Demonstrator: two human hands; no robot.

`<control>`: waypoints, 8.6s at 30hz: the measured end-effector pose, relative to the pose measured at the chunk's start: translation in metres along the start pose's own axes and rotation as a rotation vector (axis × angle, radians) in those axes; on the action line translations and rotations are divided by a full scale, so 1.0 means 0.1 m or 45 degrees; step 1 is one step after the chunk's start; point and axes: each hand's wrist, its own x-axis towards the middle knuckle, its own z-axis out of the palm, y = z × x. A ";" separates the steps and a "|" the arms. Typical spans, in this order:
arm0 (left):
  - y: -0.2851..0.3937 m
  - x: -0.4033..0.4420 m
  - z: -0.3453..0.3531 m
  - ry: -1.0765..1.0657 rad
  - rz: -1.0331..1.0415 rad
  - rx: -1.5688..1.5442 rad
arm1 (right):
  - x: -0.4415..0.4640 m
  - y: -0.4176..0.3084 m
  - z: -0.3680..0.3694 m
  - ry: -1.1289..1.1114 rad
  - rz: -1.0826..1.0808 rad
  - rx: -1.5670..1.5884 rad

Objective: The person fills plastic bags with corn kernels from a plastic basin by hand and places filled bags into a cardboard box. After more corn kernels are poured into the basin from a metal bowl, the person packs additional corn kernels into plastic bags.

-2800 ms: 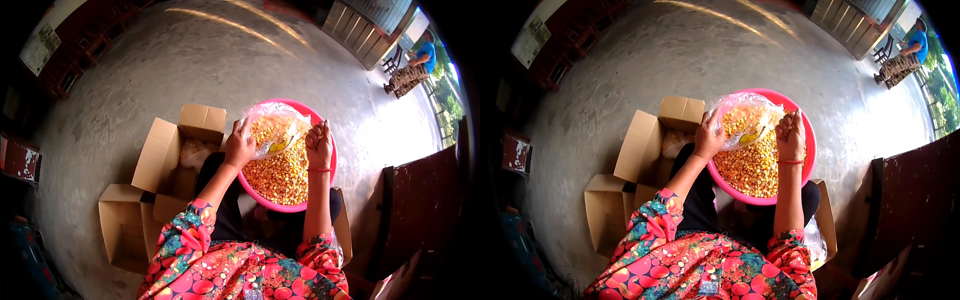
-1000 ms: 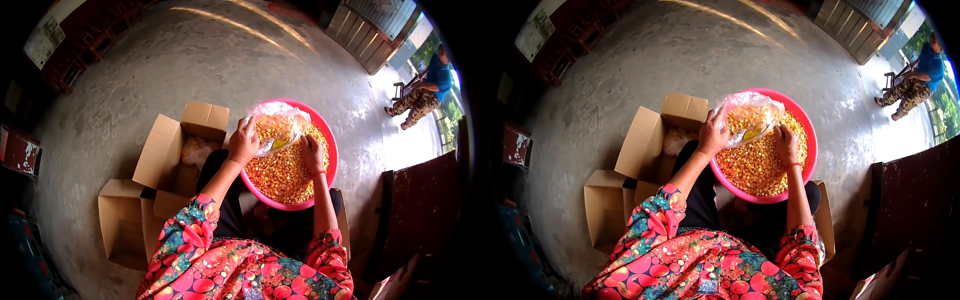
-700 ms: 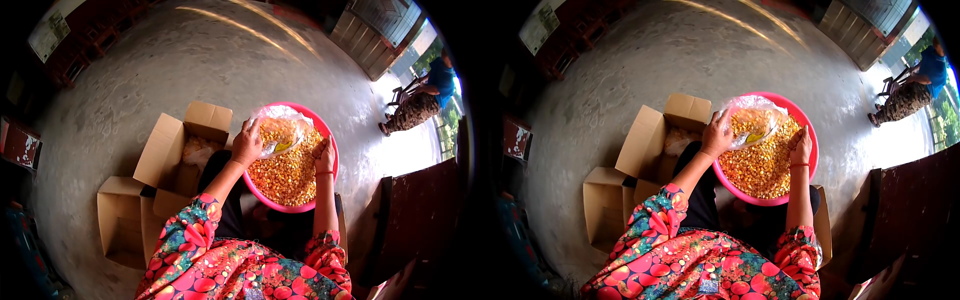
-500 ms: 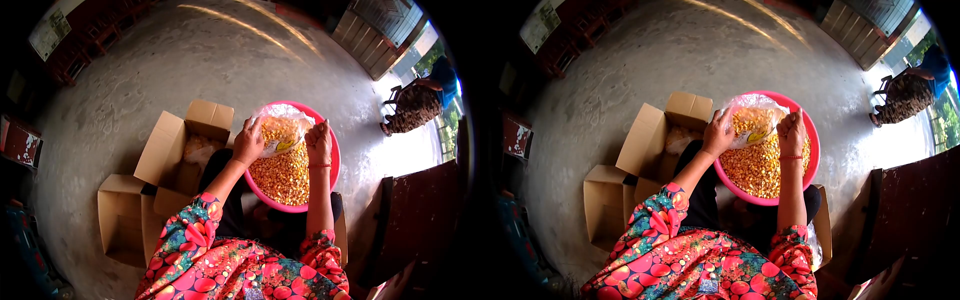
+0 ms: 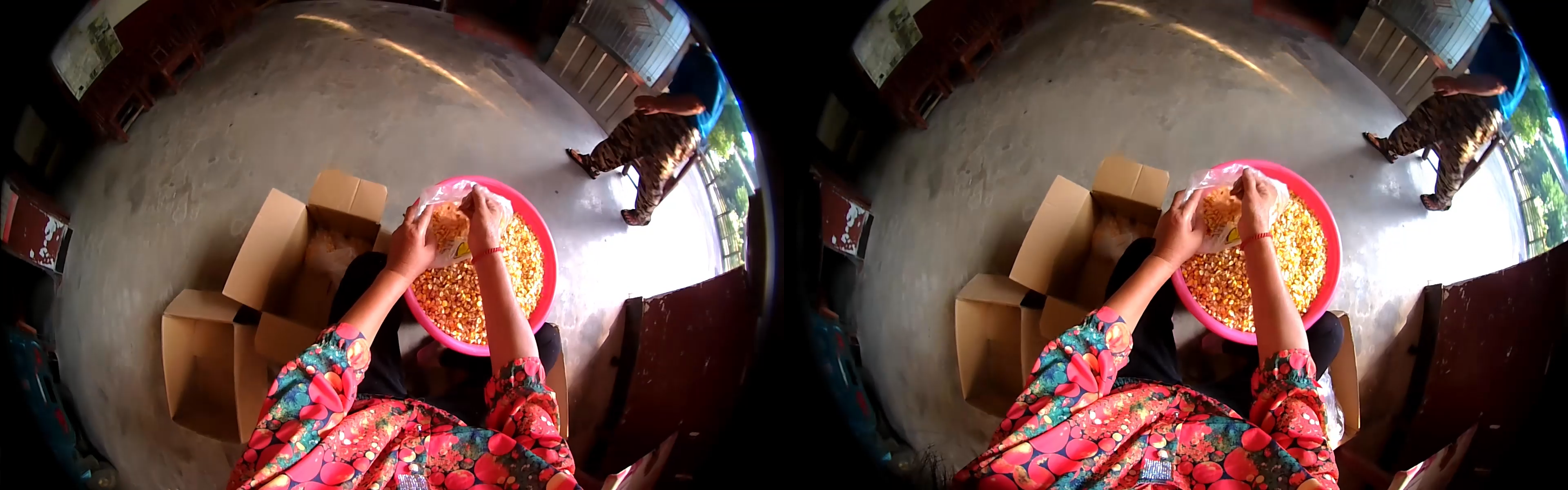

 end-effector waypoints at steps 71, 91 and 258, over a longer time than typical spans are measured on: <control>0.07 0.07 0.02 0.024 0.178 0.063 | -0.13 -0.37 -0.31 -0.136 -0.032 0.163; 0.01 0.05 0.02 -0.023 0.228 0.036 | -0.38 -0.12 -1.03 -0.043 -0.501 -1.343; -0.04 0.00 0.01 0.028 0.175 -0.097 | -0.45 -0.13 0.16 -0.255 -0.005 -0.079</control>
